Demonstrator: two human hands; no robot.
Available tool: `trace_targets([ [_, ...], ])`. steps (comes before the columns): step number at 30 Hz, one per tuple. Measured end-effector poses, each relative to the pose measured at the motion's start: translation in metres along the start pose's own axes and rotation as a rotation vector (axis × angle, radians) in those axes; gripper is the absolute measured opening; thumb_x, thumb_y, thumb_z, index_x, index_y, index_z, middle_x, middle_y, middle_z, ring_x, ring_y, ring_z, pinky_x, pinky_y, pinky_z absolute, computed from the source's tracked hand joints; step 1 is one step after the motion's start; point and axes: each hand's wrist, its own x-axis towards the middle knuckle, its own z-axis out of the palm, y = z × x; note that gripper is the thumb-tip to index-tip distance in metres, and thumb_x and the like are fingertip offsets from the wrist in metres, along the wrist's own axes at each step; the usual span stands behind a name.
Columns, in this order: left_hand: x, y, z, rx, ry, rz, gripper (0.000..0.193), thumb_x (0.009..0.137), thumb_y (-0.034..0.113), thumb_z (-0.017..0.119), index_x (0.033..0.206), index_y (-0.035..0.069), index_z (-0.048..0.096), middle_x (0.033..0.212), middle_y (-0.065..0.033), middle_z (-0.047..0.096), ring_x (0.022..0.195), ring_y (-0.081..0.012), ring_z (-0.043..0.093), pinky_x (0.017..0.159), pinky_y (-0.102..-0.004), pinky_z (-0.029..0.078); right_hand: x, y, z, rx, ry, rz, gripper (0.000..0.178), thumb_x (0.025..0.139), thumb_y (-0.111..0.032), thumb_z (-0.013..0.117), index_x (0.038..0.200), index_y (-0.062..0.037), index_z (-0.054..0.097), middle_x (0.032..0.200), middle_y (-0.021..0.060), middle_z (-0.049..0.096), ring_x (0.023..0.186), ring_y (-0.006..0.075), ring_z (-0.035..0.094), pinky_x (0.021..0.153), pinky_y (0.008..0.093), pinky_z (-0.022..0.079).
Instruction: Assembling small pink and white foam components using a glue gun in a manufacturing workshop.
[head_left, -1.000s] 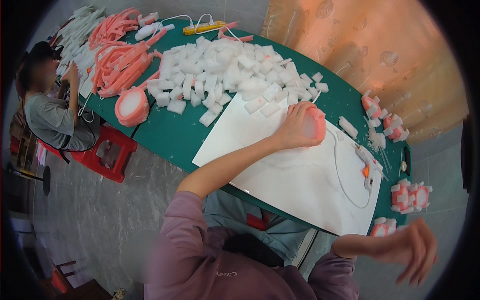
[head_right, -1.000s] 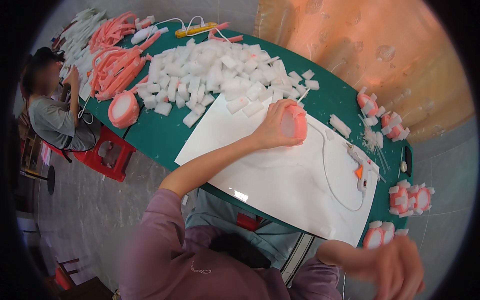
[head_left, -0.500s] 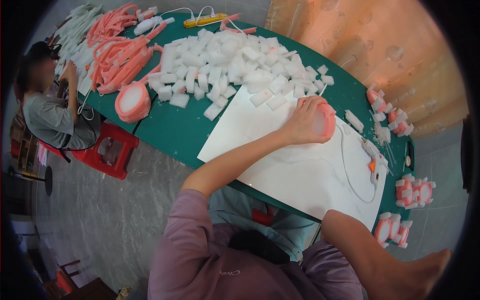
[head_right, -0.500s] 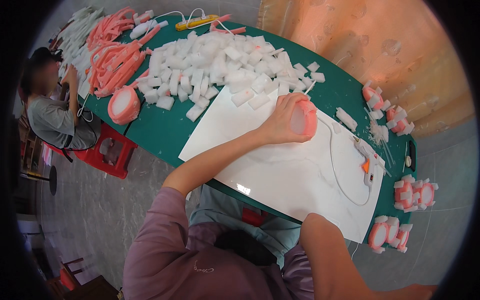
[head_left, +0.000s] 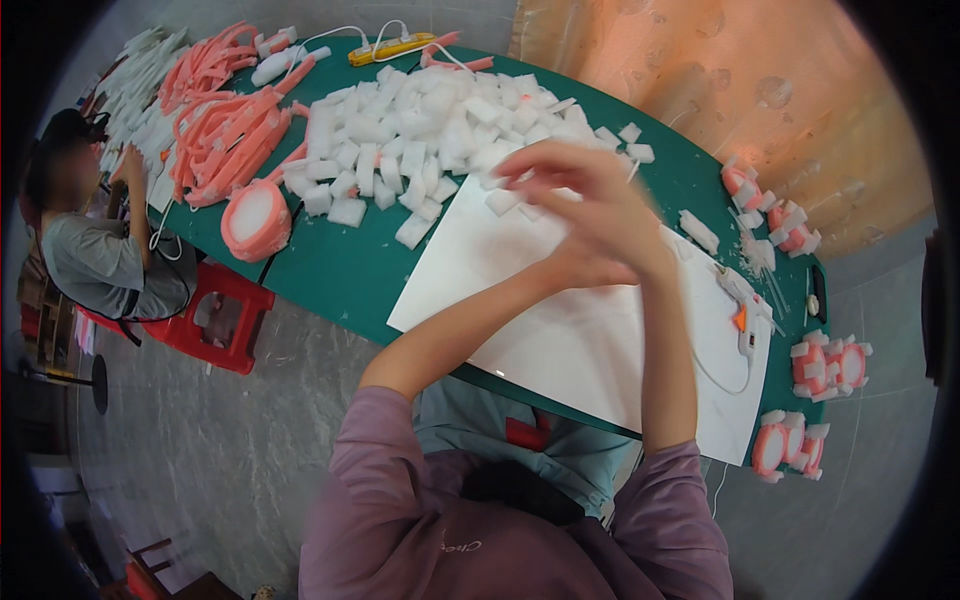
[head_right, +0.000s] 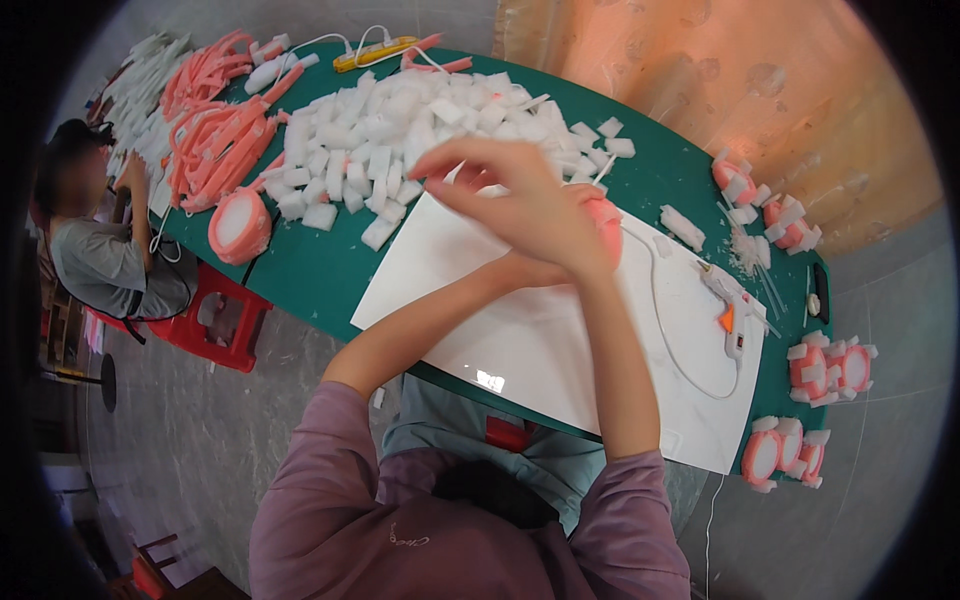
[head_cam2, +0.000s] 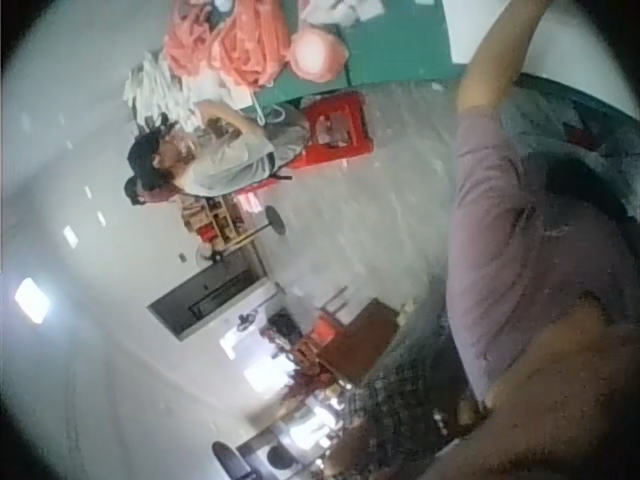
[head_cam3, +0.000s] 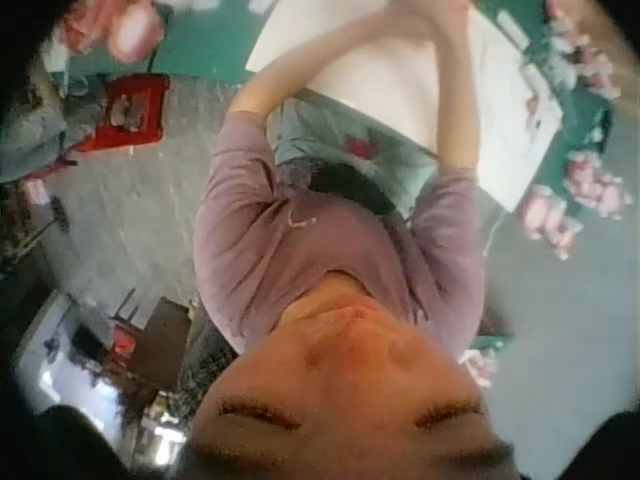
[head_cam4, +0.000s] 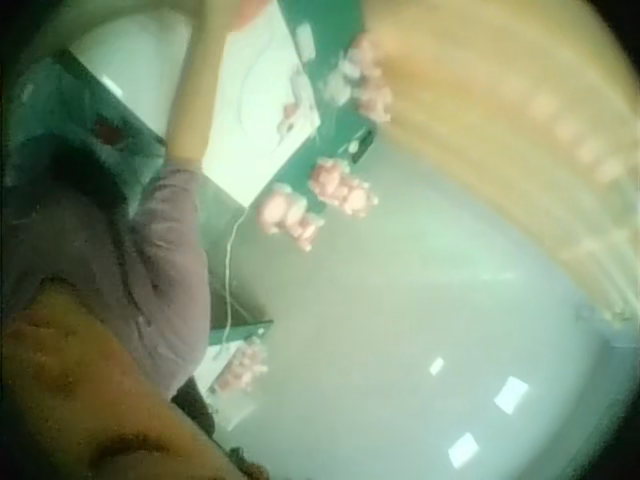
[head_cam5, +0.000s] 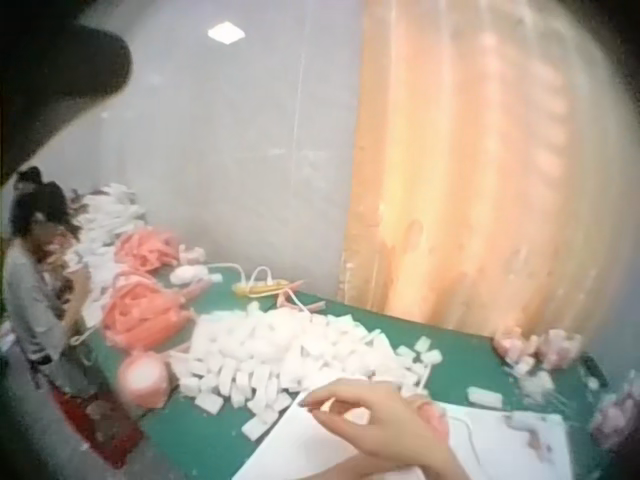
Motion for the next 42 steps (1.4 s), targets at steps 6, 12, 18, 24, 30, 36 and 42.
trace_targets([
  [6,0.003,-0.009,0.011,0.407,0.046,0.061,0.085,0.05,0.028,0.079,0.12,0.006,0.034,0.121,-0.0125,0.039,0.111,-0.0323,0.033,0.094,-0.0412,0.031,-0.002,0.15,0.05,-1.013,0.082,-0.142,0.015,0.061,0.002,0.056,0.075,-0.0039,0.055,0.079,0.0095,0.053,0.08,0.0261,0.052,0.063,0.0387,0.043],
  [12,0.003,-0.006,0.016,0.357,-0.054,0.008,0.087,0.049,0.025,0.078,0.121,0.007,0.032,0.121,-0.0112,0.037,0.112,-0.0327,0.032,0.093,-0.0417,0.032,0.008,0.124,0.046,-0.898,-0.05,-0.167,0.018,0.067,-0.004,0.061,0.082,-0.0001,0.052,0.083,0.0124,0.051,0.081,0.0281,0.052,0.066,0.0377,0.042],
  [18,-0.001,0.006,0.0,0.401,-0.075,0.03,0.086,0.051,0.026,0.078,0.12,0.006,0.032,0.121,-0.0122,0.037,0.111,-0.0309,0.034,0.093,-0.0399,0.032,-0.023,0.025,0.014,-0.519,0.057,-0.273,0.04,0.071,-0.009,0.064,0.108,-0.0011,0.051,0.089,0.0124,0.053,0.084,0.027,0.051,0.074,0.0365,0.042],
  [24,0.008,0.023,0.011,0.27,-0.08,-0.113,0.068,0.055,0.025,0.074,0.114,0.01,0.043,0.117,-0.009,0.042,0.106,-0.0315,0.037,0.089,-0.0392,0.036,-0.095,0.002,-0.1,-0.573,0.297,-0.051,0.038,0.069,-0.005,0.066,0.104,-0.0037,0.055,0.093,0.0108,0.057,0.085,0.0253,0.053,0.075,0.0329,0.043],
  [30,0.003,0.019,0.004,0.32,-0.171,-0.15,0.083,0.053,0.029,0.078,0.12,0.008,0.034,0.121,-0.0116,0.037,0.112,-0.0304,0.034,0.092,-0.0392,0.034,-0.112,0.023,-0.115,-0.729,0.14,0.095,0.034,0.067,-0.002,0.066,0.1,-0.007,0.057,0.091,0.0058,0.058,0.086,0.0242,0.05,0.077,0.0323,0.042],
  [36,0.003,0.016,0.008,0.29,-0.155,-0.178,0.081,0.053,0.028,0.077,0.12,0.008,0.035,0.12,-0.011,0.038,0.111,-0.0304,0.034,0.092,-0.0397,0.034,-0.108,0.034,-0.115,-0.653,0.054,0.118,0.03,0.068,-0.005,0.066,0.096,-0.0057,0.056,0.093,0.0068,0.059,0.087,0.0247,0.051,0.077,0.033,0.041],
  [42,0.006,0.009,0.007,0.285,-0.146,-0.127,0.079,0.053,0.028,0.077,0.118,0.008,0.036,0.12,-0.0131,0.036,0.112,-0.0318,0.033,0.092,-0.0404,0.035,-0.108,0.043,-0.116,-0.677,0.065,0.064,0.027,0.065,-0.005,0.069,0.09,-0.0046,0.059,0.089,0.006,0.061,0.084,0.0235,0.053,0.073,0.032,0.043],
])
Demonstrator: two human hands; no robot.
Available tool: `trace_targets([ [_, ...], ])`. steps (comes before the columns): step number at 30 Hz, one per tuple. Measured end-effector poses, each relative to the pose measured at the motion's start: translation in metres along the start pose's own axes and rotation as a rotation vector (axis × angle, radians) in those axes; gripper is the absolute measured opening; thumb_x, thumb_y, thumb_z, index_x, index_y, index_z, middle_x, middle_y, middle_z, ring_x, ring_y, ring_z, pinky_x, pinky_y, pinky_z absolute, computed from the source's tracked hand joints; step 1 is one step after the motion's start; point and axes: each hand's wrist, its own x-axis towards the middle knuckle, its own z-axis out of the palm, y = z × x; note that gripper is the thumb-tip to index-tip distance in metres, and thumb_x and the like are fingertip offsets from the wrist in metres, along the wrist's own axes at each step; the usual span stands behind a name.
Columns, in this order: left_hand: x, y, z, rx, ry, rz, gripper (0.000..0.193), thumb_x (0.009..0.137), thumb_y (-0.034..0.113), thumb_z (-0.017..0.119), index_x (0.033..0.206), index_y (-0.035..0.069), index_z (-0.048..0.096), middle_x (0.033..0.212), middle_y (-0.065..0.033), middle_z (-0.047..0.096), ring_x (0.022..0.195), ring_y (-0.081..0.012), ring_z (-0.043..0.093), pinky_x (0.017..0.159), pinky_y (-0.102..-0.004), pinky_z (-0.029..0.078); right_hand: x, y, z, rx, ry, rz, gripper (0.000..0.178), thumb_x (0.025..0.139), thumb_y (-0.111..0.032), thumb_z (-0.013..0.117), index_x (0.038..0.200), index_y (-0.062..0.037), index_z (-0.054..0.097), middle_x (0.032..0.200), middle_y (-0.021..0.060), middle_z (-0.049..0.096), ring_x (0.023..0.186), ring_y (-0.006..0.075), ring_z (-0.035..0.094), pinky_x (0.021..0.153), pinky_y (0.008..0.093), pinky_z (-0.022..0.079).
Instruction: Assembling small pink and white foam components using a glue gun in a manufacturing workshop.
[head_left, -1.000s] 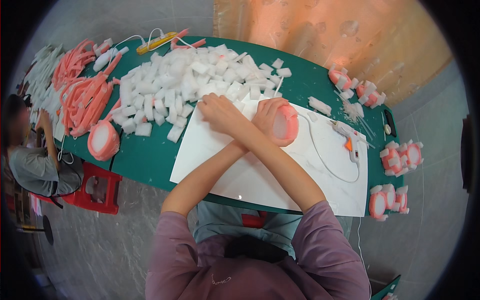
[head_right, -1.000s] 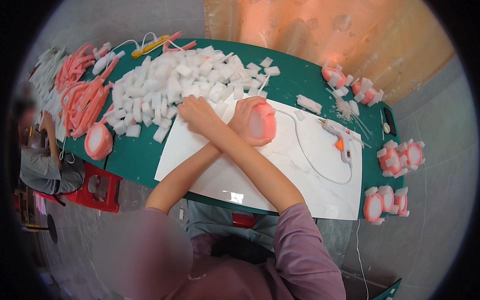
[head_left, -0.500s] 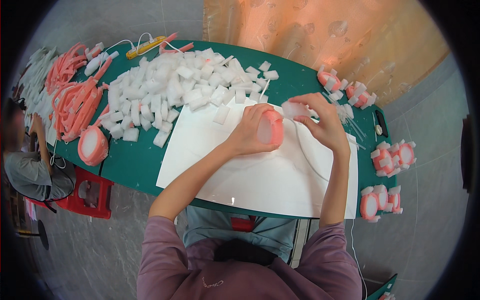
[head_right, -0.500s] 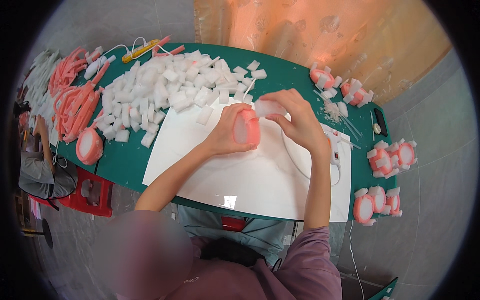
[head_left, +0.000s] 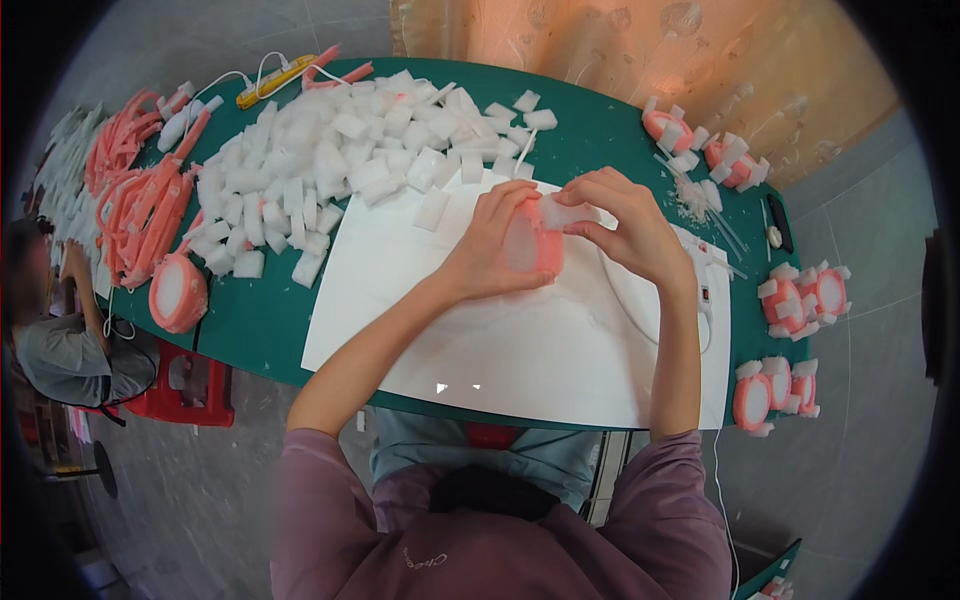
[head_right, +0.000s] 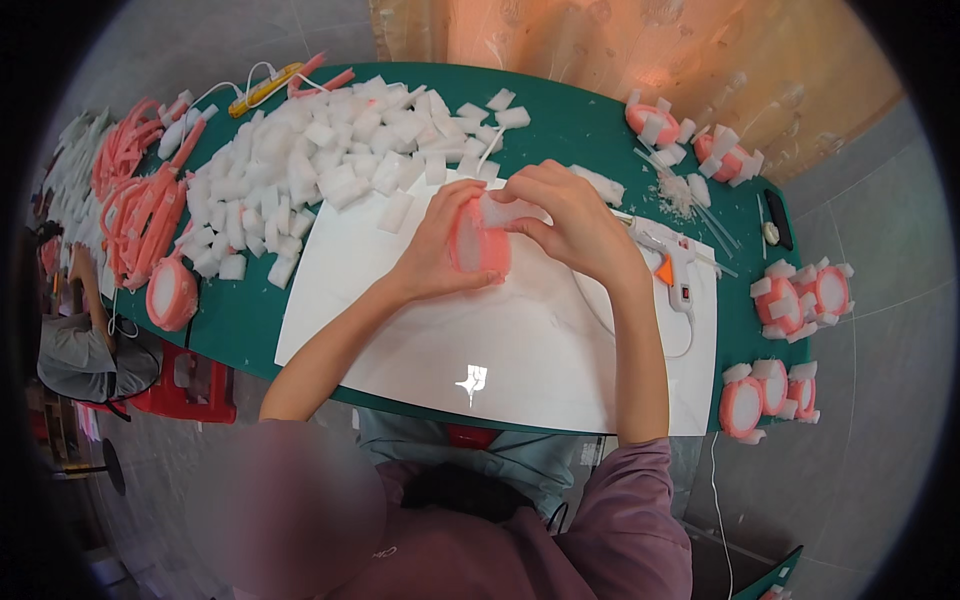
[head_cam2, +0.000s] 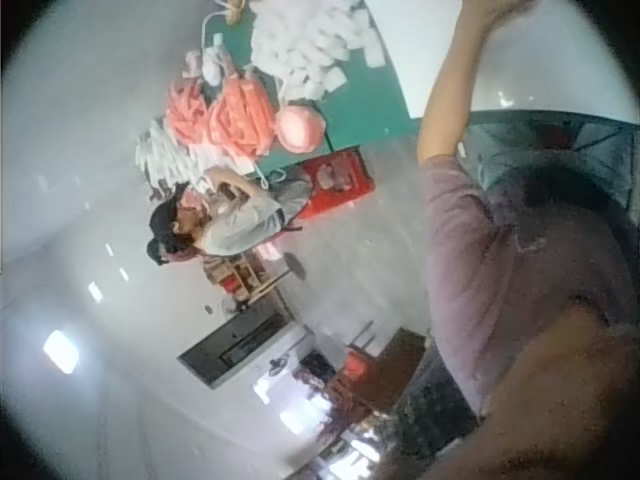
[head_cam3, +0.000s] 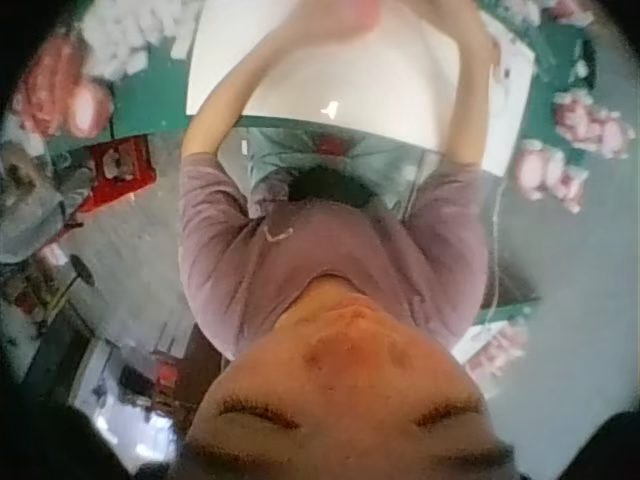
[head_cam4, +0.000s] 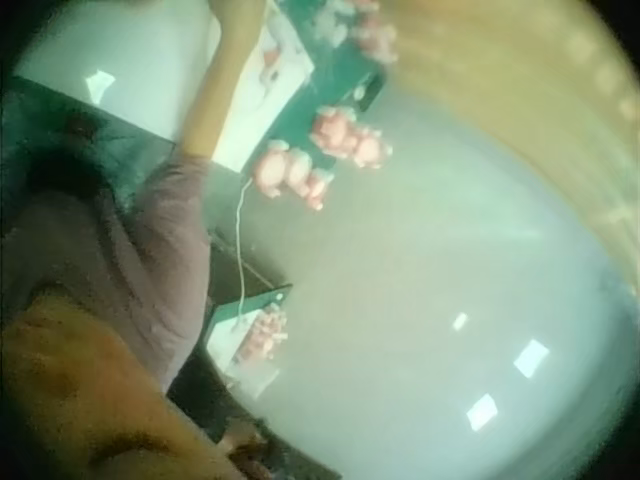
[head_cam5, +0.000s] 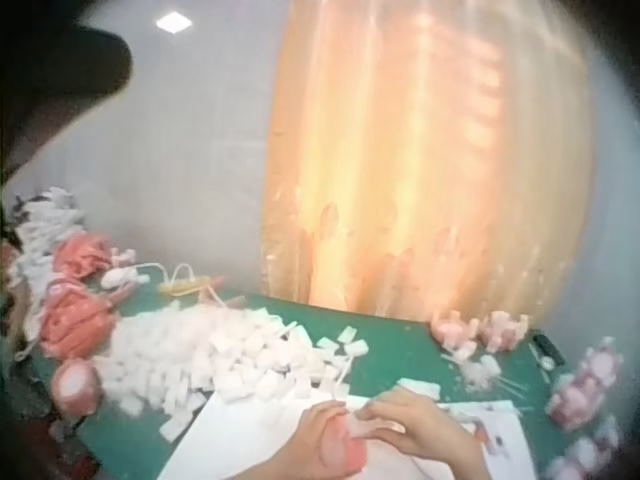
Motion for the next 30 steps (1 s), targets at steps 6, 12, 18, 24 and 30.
trace_targets([
  [6,-0.002,0.0,0.001,-0.011,-0.024,-0.053,0.082,0.055,0.031,0.076,0.122,0.005,0.036,0.119,-0.012,0.033,0.113,-0.0288,0.036,0.093,-0.0372,0.035,0.0,0.01,0.005,-0.022,0.016,0.015,0.023,0.062,-0.004,0.071,0.083,-0.0032,0.062,0.086,0.0045,0.063,0.079,0.0213,0.055,0.07,0.0305,0.045],
  [12,-0.002,-0.004,-0.002,-0.02,-0.023,-0.082,0.084,0.055,0.031,0.076,0.125,0.007,0.035,0.118,-0.0111,0.034,0.112,-0.0269,0.037,0.091,-0.0369,0.037,0.002,0.01,0.014,0.05,0.058,0.033,0.018,0.063,-0.002,0.068,0.08,-0.0034,0.062,0.082,0.0059,0.061,0.078,0.0224,0.053,0.068,0.032,0.04],
  [18,-0.005,-0.005,0.0,-0.11,0.014,-0.08,0.084,0.057,0.029,0.077,0.127,0.012,0.034,0.117,-0.0124,0.033,0.11,-0.029,0.038,0.091,-0.0394,0.038,0.002,0.015,0.015,0.144,0.04,0.08,0.016,0.067,-0.003,0.067,0.082,-0.0031,0.064,0.091,0.0066,0.063,0.083,0.0228,0.053,0.07,0.0328,0.04],
  [24,-0.004,-0.008,0.001,-0.032,0.0,0.074,0.078,0.058,0.026,0.077,0.126,0.022,0.037,0.115,-0.0124,0.034,0.111,-0.0292,0.037,0.091,-0.04,0.038,-0.001,0.016,0.015,0.124,0.029,0.081,0.014,0.071,-0.001,0.064,0.084,-0.0041,0.065,0.093,0.0081,0.061,0.084,0.0238,0.053,0.073,0.0334,0.041],
  [30,-0.004,-0.01,0.0,-0.045,-0.024,0.075,0.075,0.059,0.024,0.076,0.124,0.026,0.04,0.113,-0.0123,0.033,0.111,-0.0297,0.037,0.09,-0.0402,0.04,0.0,0.011,0.014,0.198,-0.001,0.22,0.009,0.075,-0.001,0.062,0.082,-0.004,0.064,0.085,0.0074,0.056,0.082,0.0245,0.052,0.072,0.0331,0.041],
])
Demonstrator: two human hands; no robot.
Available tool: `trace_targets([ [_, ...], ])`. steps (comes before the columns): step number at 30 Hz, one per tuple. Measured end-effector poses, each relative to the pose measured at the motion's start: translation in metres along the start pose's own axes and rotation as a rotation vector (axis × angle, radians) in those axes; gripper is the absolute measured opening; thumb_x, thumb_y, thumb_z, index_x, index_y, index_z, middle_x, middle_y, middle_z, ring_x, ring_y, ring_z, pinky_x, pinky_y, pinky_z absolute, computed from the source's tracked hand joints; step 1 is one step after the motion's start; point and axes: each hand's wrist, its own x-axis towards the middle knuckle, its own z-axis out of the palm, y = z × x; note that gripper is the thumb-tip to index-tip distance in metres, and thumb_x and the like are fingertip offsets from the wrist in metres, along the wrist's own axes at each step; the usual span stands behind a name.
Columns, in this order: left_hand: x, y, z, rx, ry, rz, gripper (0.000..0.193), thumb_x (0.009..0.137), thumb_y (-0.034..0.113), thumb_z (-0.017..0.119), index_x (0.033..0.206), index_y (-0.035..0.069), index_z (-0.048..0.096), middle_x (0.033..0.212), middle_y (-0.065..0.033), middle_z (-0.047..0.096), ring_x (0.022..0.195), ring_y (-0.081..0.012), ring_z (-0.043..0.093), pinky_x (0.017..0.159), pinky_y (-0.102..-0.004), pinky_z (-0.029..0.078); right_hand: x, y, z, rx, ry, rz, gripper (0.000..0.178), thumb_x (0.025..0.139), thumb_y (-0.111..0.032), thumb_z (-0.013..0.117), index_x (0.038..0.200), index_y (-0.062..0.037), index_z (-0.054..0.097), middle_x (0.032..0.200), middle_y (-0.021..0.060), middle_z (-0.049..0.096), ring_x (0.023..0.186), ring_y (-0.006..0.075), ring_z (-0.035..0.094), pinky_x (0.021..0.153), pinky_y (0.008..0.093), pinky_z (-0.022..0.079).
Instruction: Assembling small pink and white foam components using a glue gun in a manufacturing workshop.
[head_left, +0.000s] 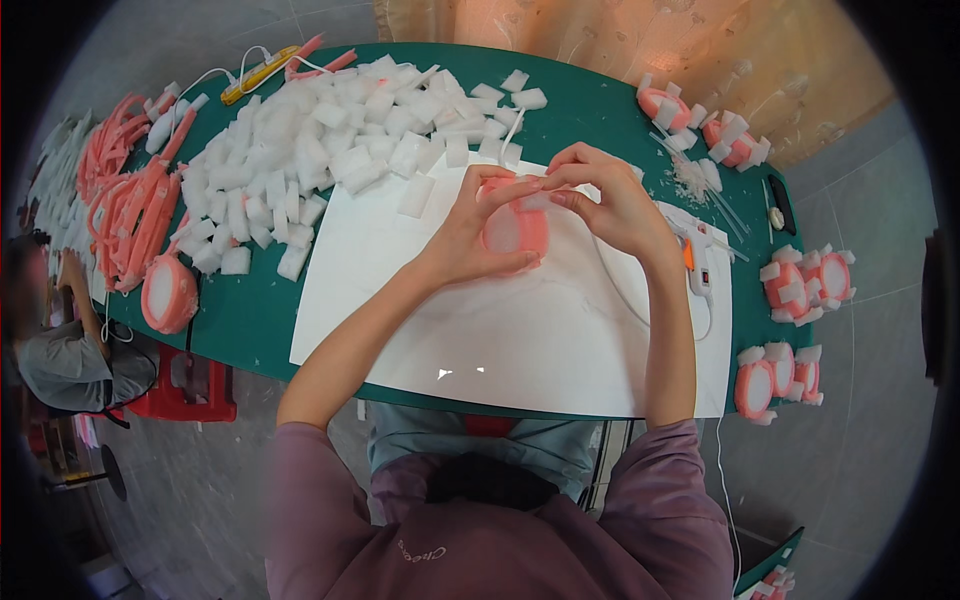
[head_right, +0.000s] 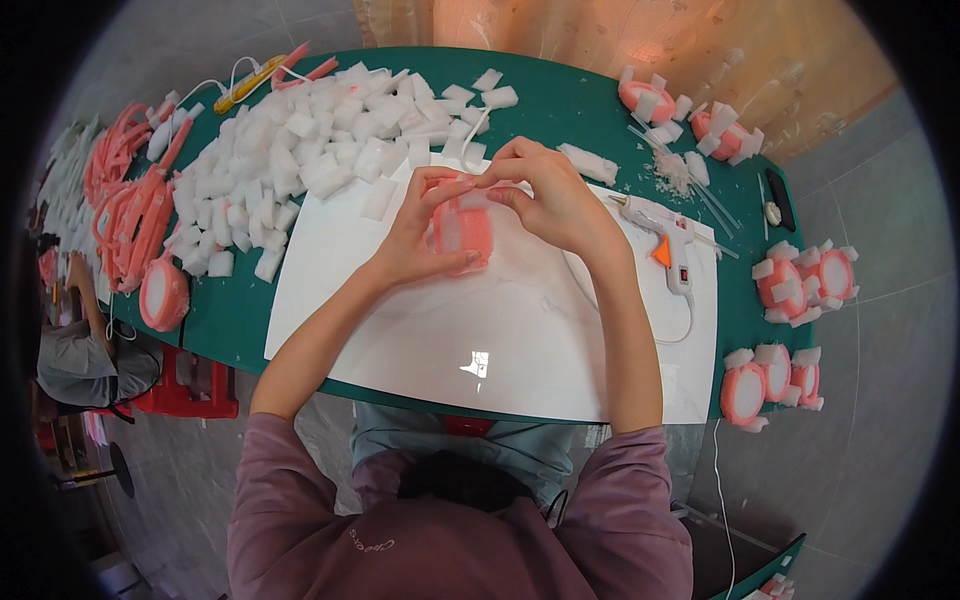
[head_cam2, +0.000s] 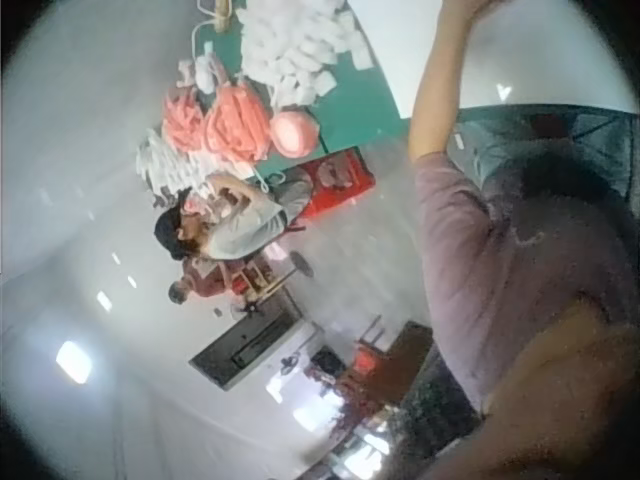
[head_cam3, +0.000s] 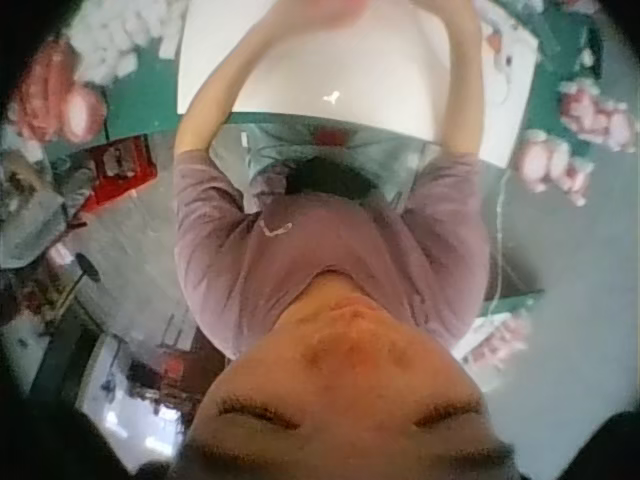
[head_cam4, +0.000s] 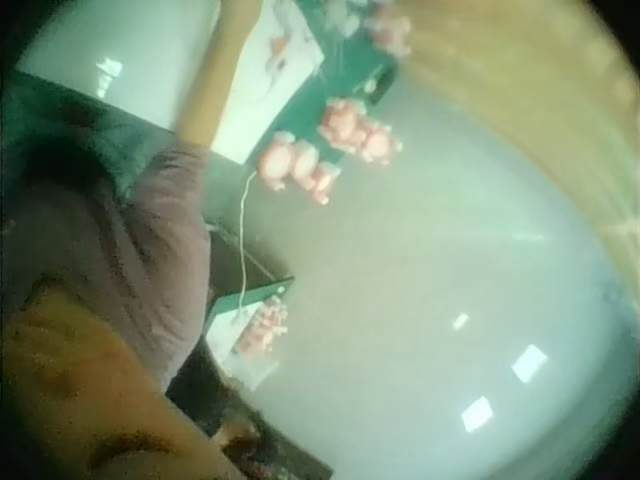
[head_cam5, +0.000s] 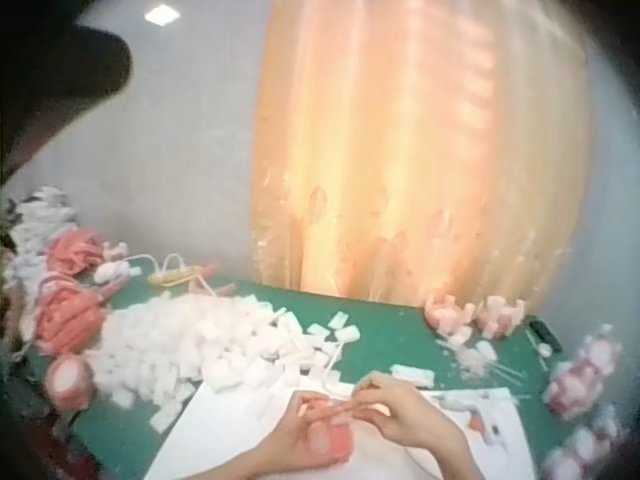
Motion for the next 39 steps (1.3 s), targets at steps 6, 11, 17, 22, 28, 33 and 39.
trace_targets([
  [6,0.001,0.001,0.0,-0.022,-0.004,-0.018,0.07,0.059,0.025,0.077,0.12,0.022,0.042,0.114,-0.0126,0.033,0.112,-0.03,0.037,0.091,-0.0409,0.039,0.0,-0.002,0.0,0.029,-0.008,0.047,0.008,0.076,0.0,0.061,0.082,-0.004,0.063,0.086,0.0081,0.056,0.082,0.0246,0.052,0.072,0.033,0.041],
  [11,0.001,0.0,0.001,-0.036,0.001,-0.045,0.07,0.059,0.025,0.077,0.119,0.02,0.042,0.114,-0.0125,0.034,0.112,-0.0304,0.038,0.091,-0.0412,0.039,0.0,-0.001,0.0,0.023,0.003,-0.007,0.01,0.076,0.0,0.061,0.084,-0.0037,0.062,0.088,0.0084,0.056,0.083,0.0245,0.053,0.072,0.0322,0.042],
  [17,0.001,0.002,0.002,-0.042,0.001,-0.065,0.07,0.059,0.024,0.077,0.119,0.021,0.041,0.117,-0.0126,0.032,0.113,-0.0309,0.037,0.092,-0.0414,0.039,0.0,-0.002,0.001,0.046,0.0,0.004,0.011,0.075,0.001,0.06,0.085,-0.0039,0.063,0.087,0.0084,0.056,0.082,0.025,0.054,0.071,0.0321,0.043],
  [22,-0.001,0.002,0.004,-0.099,0.015,-0.059,0.072,0.06,0.023,0.076,0.121,0.022,0.039,0.122,-0.0124,0.03,0.116,-0.0317,0.035,0.093,-0.0435,0.037,0.0,-0.005,0.002,0.033,0.019,0.008,0.011,0.075,-0.001,0.062,0.084,-0.0047,0.065,0.083,0.0086,0.056,0.079,0.0249,0.053,0.071,0.032,0.042],
  [28,0.001,-0.001,0.003,-0.127,0.016,0.008,0.072,0.059,0.023,0.076,0.121,0.023,0.038,0.124,-0.0124,0.029,0.117,-0.0321,0.034,0.093,-0.0441,0.036,0.001,-0.006,0.005,0.039,0.012,-0.047,0.015,0.075,-0.004,0.063,0.089,-0.0066,0.065,0.08,0.0084,0.055,0.078,0.0243,0.051,0.071,0.0328,0.042],
  [33,0.003,-0.003,0.0,-0.024,0.041,0.089,0.072,0.057,0.023,0.077,0.119,0.022,0.04,0.129,-0.0132,0.024,0.12,-0.0333,0.03,0.094,-0.0454,0.035,0.002,-0.01,0.007,0.025,0.011,-0.113,0.022,0.075,-0.004,0.062,0.096,-0.0099,0.064,0.084,0.0062,0.054,0.081,0.0225,0.05,0.072,0.0318,0.041],
  [39,0.001,0.001,-0.002,0.098,0.107,0.129,0.07,0.056,0.024,0.078,0.115,0.019,0.042,0.131,-0.0117,0.021,0.125,-0.0338,0.02,0.096,-0.046,0.033,0.002,-0.009,0.013,0.019,0.013,-0.129,0.026,0.076,-0.005,0.061,0.101,-0.0111,0.062,0.09,0.0044,0.051,0.087,0.0203,0.048,0.074,0.0303,0.04],
])
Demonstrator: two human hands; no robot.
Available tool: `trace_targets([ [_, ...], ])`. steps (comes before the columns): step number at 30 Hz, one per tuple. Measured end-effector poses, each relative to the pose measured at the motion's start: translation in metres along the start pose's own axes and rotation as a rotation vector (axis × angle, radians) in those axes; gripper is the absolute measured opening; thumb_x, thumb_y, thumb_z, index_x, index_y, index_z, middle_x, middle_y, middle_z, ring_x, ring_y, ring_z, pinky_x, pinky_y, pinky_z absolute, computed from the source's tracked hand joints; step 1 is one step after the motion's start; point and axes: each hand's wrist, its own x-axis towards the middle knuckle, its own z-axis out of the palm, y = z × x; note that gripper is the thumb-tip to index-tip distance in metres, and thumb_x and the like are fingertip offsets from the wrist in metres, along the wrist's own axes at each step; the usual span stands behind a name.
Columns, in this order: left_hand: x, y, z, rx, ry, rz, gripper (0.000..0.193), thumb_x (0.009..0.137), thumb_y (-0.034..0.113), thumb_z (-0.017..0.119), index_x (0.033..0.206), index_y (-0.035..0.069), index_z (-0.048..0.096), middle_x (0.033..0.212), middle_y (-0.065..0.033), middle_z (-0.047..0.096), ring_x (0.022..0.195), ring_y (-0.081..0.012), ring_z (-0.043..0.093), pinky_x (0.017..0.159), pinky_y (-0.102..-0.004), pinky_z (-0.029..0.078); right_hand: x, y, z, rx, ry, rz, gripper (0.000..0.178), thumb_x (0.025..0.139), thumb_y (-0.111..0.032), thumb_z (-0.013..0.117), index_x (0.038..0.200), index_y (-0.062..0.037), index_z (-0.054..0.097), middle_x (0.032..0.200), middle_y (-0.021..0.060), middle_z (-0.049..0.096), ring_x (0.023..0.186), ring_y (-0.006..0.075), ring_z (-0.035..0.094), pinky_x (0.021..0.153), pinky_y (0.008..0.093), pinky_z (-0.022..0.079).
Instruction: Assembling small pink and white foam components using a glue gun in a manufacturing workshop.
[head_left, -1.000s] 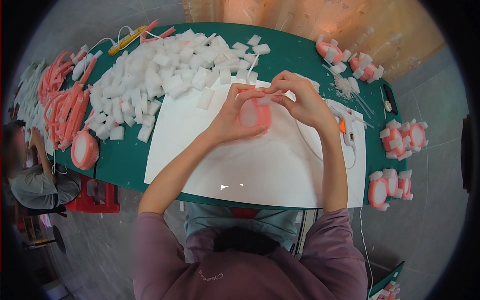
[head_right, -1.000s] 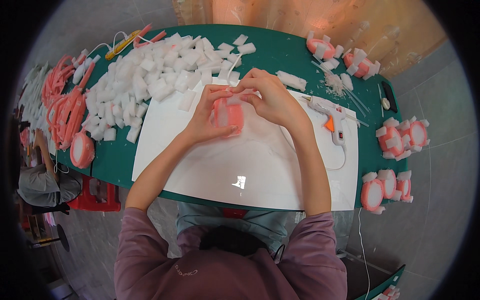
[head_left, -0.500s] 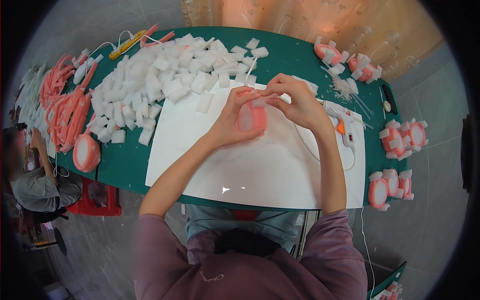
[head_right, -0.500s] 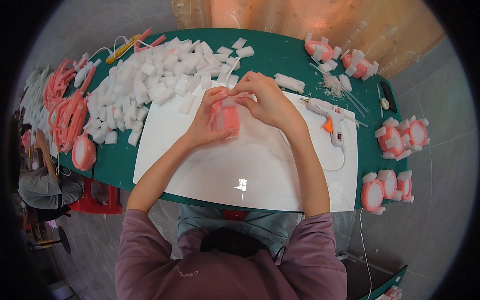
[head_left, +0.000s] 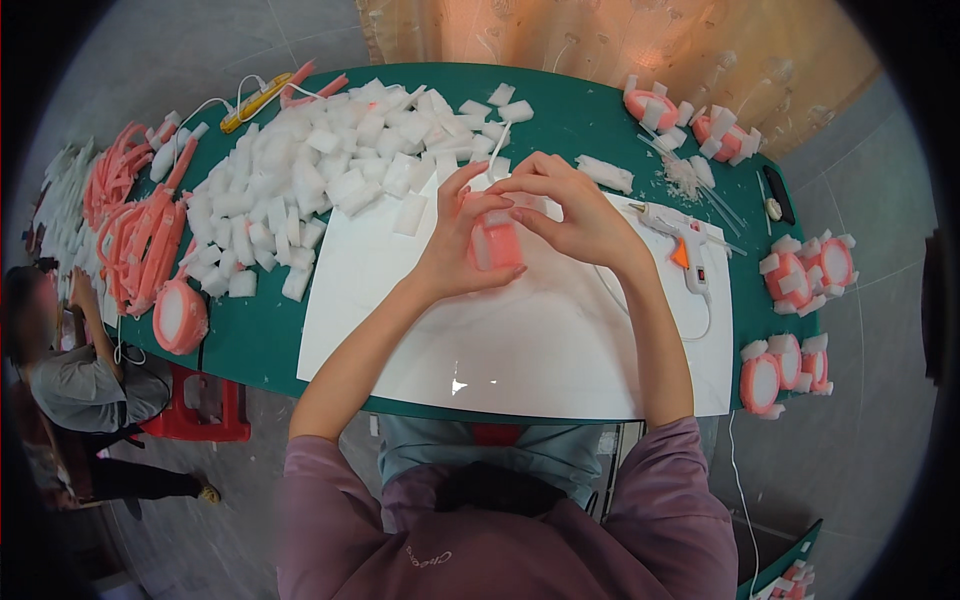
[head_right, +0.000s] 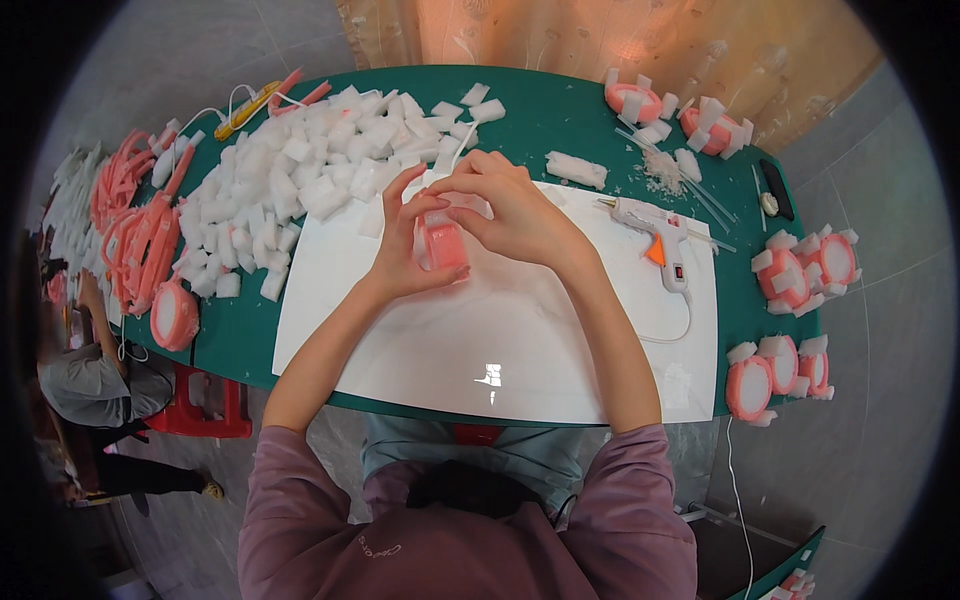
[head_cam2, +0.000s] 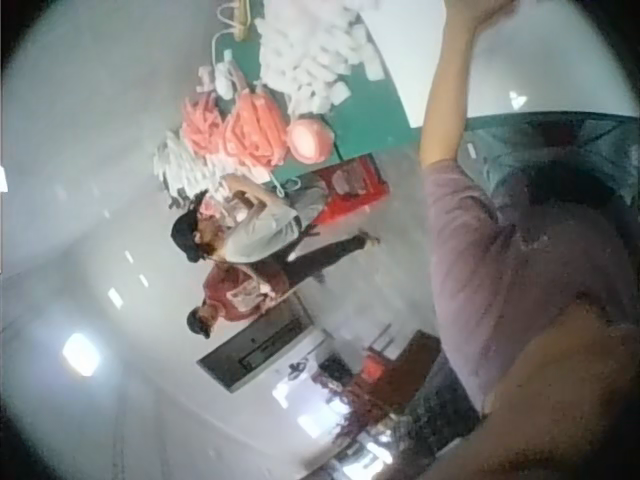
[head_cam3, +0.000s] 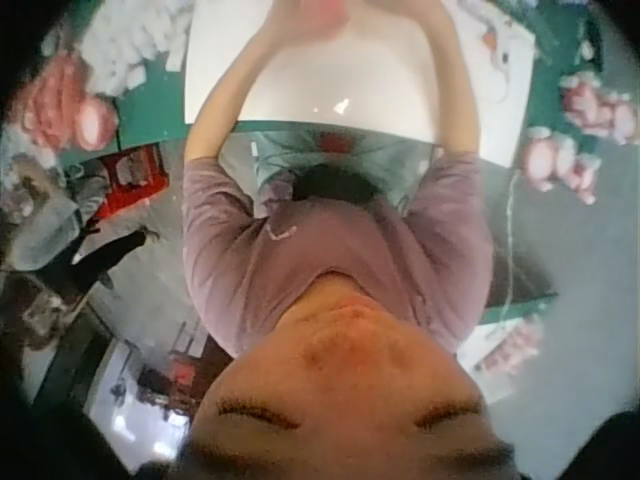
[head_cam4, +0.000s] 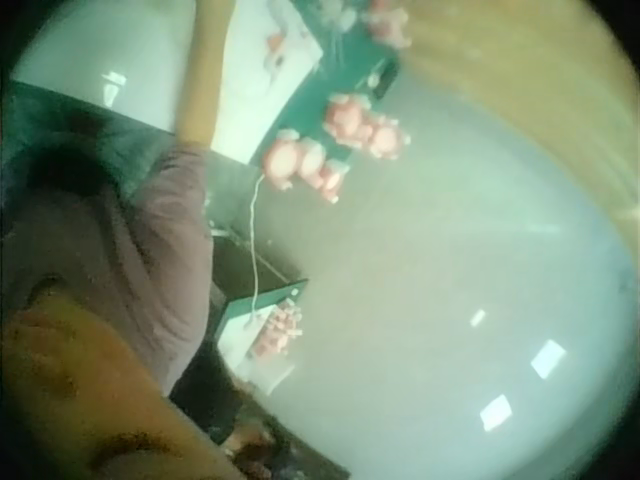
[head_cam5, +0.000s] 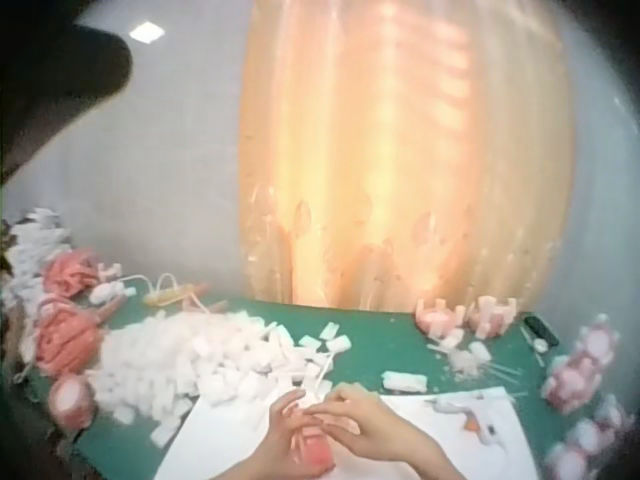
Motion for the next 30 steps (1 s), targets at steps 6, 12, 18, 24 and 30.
trace_targets([
  [6,0.001,0.0,0.001,0.148,0.054,0.149,0.066,0.057,0.022,0.077,0.114,0.015,0.045,0.126,-0.0076,0.031,0.122,-0.0326,0.023,0.095,-0.0438,0.034,0.0,-0.001,0.003,-0.034,-0.004,-0.009,0.024,0.078,-0.006,0.057,0.101,-0.0111,0.061,0.091,0.004,0.05,0.09,0.0199,0.046,0.077,0.0312,0.033],
  [12,0.003,0.003,-0.003,0.17,0.052,0.14,0.062,0.056,0.018,0.076,0.112,0.01,0.05,0.118,-0.0057,0.042,0.116,-0.031,0.031,0.094,-0.0403,0.036,0.001,0.003,0.004,-0.09,0.013,-0.021,0.027,0.078,-0.007,0.055,0.105,-0.0102,0.058,0.092,0.0051,0.05,0.094,0.0198,0.046,0.078,0.0331,0.03],
  [18,0.007,0.006,-0.002,0.111,0.058,0.098,0.059,0.055,0.015,0.075,0.109,0.009,0.052,0.115,-0.0066,0.045,0.112,-0.0289,0.038,0.092,-0.0381,0.038,-0.005,-0.002,-0.003,-0.117,0.081,-0.04,0.034,0.077,-0.006,0.056,0.111,-0.008,0.053,0.095,0.008,0.052,0.091,0.0215,0.05,0.076,0.0329,0.035],
  [24,0.006,0.007,-0.007,0.097,0.066,0.027,0.057,0.054,0.015,0.075,0.106,0.009,0.054,0.113,-0.0073,0.046,0.11,-0.0282,0.041,0.089,-0.0375,0.04,-0.014,-0.062,-0.026,-0.321,0.392,-0.309,0.037,0.07,-0.001,0.059,0.107,-0.0073,0.057,0.095,0.0084,0.057,0.085,0.0233,0.053,0.07,0.0322,0.041],
  [30,0.006,0.002,0.0,0.097,0.052,0.031,0.056,0.054,0.015,0.074,0.106,0.007,0.054,0.114,-0.0086,0.044,0.113,-0.0281,0.04,0.089,-0.0371,0.04,-0.065,-0.144,-0.027,-0.145,0.451,-0.579,0.021,0.064,-0.007,0.066,0.081,-0.0189,0.066,0.085,0.005,0.062,0.073,0.0164,0.054,0.06,0.0241,0.042],
])
